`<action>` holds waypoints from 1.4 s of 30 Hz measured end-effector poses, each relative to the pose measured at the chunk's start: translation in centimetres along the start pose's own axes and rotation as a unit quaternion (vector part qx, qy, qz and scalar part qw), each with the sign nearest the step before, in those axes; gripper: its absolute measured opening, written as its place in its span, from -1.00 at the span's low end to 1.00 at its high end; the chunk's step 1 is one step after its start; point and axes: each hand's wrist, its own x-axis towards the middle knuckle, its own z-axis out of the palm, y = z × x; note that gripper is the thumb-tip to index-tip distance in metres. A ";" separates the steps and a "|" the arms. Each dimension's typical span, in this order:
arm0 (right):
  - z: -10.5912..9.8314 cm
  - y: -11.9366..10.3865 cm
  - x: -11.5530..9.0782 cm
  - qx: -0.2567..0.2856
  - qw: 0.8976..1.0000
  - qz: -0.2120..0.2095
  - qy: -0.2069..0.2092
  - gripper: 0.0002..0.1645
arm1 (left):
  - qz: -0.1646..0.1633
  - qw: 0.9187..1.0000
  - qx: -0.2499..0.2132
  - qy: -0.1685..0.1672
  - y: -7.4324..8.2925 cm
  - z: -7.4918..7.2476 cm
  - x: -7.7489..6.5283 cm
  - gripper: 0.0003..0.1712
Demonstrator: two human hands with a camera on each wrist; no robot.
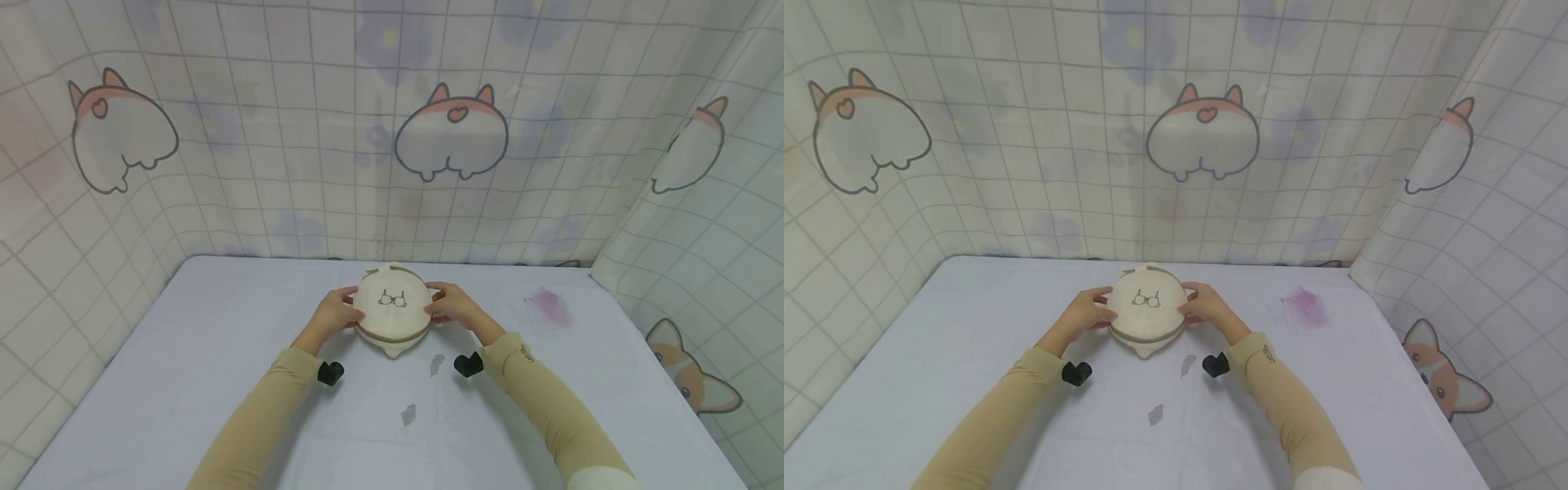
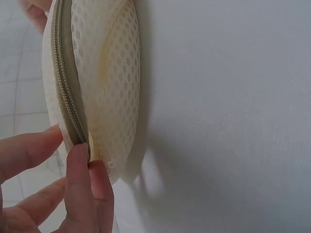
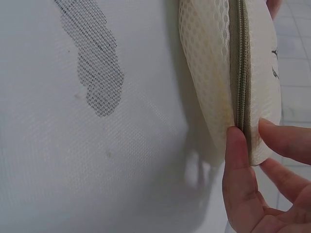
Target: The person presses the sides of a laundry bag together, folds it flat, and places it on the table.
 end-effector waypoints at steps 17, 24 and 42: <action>0.1 0.0 -0.1 -0.039 0.999 -0.029 0.006 -0.18 | 0.006 0.998 0.060 0.019 0.3 0.5 0.0 -0.17; 0.3 0.0 0.1 -0.103 0.993 -0.052 0.015 -0.17 | 0.022 0.991 0.129 0.023 0.5 0.7 0.1 -0.22; 0.6 -0.2 -1.1 -0.231 0.961 -0.145 0.036 -0.24 | 0.086 0.960 0.266 -0.029 0.8 0.7 0.0 -0.27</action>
